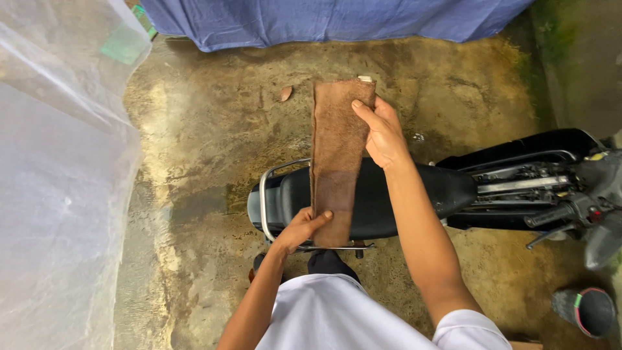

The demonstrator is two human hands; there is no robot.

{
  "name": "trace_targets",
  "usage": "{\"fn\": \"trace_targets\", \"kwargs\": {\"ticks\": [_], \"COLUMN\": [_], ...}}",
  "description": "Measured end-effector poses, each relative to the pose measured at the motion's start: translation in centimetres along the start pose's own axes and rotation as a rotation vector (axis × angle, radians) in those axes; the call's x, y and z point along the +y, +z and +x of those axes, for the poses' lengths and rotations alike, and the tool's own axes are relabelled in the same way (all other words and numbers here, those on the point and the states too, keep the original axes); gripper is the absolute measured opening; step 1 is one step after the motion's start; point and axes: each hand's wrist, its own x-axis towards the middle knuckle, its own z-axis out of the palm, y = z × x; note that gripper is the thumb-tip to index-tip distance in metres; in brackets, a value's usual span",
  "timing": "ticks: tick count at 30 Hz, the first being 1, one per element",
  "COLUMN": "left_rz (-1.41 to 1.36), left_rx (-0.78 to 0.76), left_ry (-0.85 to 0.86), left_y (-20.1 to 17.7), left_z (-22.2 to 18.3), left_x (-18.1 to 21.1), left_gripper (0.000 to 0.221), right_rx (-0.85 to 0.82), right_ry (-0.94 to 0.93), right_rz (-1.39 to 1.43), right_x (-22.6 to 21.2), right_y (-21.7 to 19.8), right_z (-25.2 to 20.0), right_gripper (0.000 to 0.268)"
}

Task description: The person pours a white liquid from a plastic bottle onto a cloth and wipes the seat of a black motorcycle. They repeatedly apply the liquid and scrub the seat surface with the cloth, occasionally moving to a nearby wooden workbench to retrieve more liquid.

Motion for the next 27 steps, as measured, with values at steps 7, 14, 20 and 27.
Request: {"fn": "trace_targets", "kwargs": {"ticks": [7, 14, 20, 27], "left_rz": [-0.110, -1.242, -0.899, -0.992], "left_rx": [0.454, -0.216, 0.079, 0.140], "left_ry": [0.099, -0.059, -0.364, -0.228], "left_y": [0.1, 1.5, 4.8, -5.9], "left_z": [0.5, 4.3, -1.1, 8.0], "left_x": [4.3, 10.9, 17.0, 1.8], "left_gripper": [0.074, 0.117, 0.054, 0.046], "right_rx": [-0.039, -0.247, -0.817, -1.280], "right_ry": [0.001, 0.078, 0.162, 0.153], "right_rz": [0.005, -0.103, -0.531, -0.451], "right_x": [-3.6, -3.4, -3.2, -3.8], "right_y": [2.7, 2.7, 1.1, 3.3], "right_z": [-3.9, -5.6, -8.9, -12.2], "right_gripper": [0.030, 0.020, 0.018, 0.029]}}
